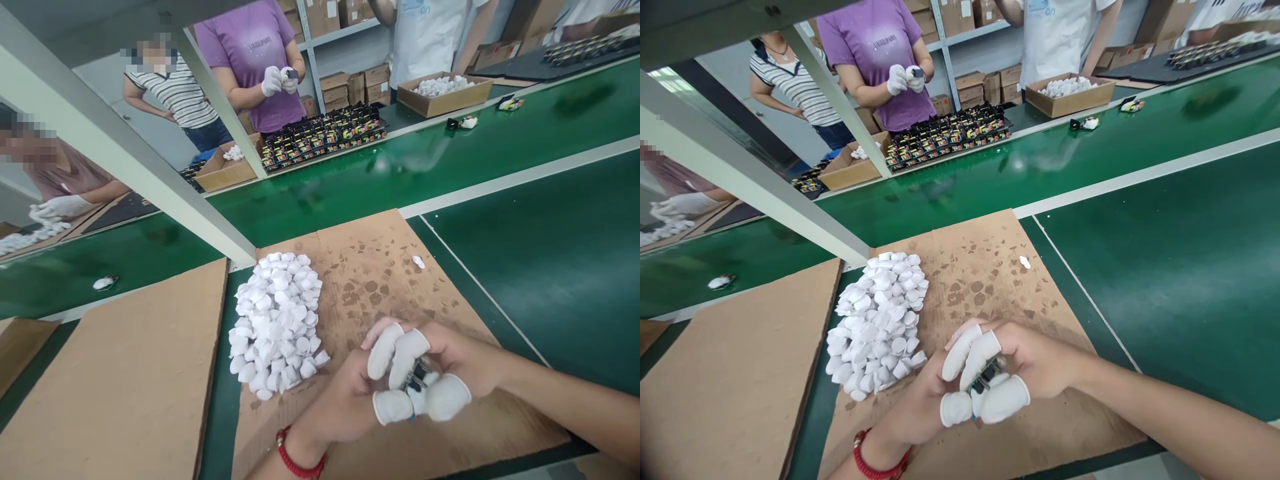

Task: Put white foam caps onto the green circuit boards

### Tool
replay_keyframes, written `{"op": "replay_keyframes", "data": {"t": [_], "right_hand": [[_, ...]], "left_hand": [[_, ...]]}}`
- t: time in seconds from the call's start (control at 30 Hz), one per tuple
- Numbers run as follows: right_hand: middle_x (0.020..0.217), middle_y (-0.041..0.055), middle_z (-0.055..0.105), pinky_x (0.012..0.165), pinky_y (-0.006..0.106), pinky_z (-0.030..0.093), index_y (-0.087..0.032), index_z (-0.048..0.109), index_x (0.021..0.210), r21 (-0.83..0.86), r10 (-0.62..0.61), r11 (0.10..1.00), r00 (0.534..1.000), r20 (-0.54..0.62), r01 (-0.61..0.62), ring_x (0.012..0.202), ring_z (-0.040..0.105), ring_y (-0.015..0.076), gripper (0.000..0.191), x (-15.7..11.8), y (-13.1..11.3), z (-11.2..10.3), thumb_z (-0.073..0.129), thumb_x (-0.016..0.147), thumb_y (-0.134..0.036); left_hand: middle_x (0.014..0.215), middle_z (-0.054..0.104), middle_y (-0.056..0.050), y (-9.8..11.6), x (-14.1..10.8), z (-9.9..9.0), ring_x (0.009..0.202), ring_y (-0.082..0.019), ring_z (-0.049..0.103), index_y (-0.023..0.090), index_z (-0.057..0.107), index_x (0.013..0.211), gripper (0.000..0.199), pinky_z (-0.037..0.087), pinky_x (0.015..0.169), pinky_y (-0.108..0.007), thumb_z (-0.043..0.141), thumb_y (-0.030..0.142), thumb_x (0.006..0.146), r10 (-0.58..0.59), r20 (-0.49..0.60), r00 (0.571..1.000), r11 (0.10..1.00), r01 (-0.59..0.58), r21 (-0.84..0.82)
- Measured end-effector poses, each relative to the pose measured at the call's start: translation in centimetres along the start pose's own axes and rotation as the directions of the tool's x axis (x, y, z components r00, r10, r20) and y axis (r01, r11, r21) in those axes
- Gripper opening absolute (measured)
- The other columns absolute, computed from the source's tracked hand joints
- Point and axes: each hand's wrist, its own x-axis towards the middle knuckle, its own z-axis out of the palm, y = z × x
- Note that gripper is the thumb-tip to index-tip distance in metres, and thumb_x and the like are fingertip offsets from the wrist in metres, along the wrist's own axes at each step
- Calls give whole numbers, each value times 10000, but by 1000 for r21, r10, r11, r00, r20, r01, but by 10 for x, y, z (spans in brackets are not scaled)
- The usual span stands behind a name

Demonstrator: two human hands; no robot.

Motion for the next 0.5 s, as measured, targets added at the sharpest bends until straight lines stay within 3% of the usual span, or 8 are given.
{"op": "replay_keyframes", "data": {"t": [0.1, 0.23, 0.33, 0.5], "right_hand": [[864, 28, 635, 966, 444, 323, -245, 676, 961, 7, -3, 1000, 1000, -12, 3, 906, 554, 183, 238, 0, -1, 1, 705, 737, -319], [917, 47, 620, 931, 416, 355, -220, 670, 936, 38, 62, 997, 998, -6, -62, 1014, 521, 198, 160, 1, -4, -1, 626, 802, -296], [944, 59, 607, 865, 386, 402, -194, 662, 886, 48, 119, 992, 993, 4, -119, 1027, 511, 216, 204, 0, -5, -1, 684, 741, -337], [900, 71, 600, 703, 301, 447, -172, 629, 787, -65, 151, 986, 985, -79, -156, 1024, 501, 219, 87, -4, 0, 4, 664, 724, -220]], "left_hand": [[766, 574, -14, 1, -1, 1, 733, -139, 493, 158, 656, 760, 102, 405, 651, -229, 687, 233, 699, 24, -13, 1000, 999, -24, 42], [784, 582, -17, 1, 0, 3, 695, -123, 485, 154, 632, 730, 69, 405, 634, -231, 677, 202, 707, -5, -27, 1000, 999, 4, -48], [788, 605, -36, -1, 1, 4, 706, -141, 509, 146, 639, 742, 106, 414, 630, -247, 666, 247, 722, -11, -34, 999, 995, 7, -101], [841, 619, -41, -3, 0, 4, 793, -170, 529, 147, 651, 795, 151, 425, 707, -262, 678, 272, 715, 30, -89, 996, 999, -33, -41]]}}
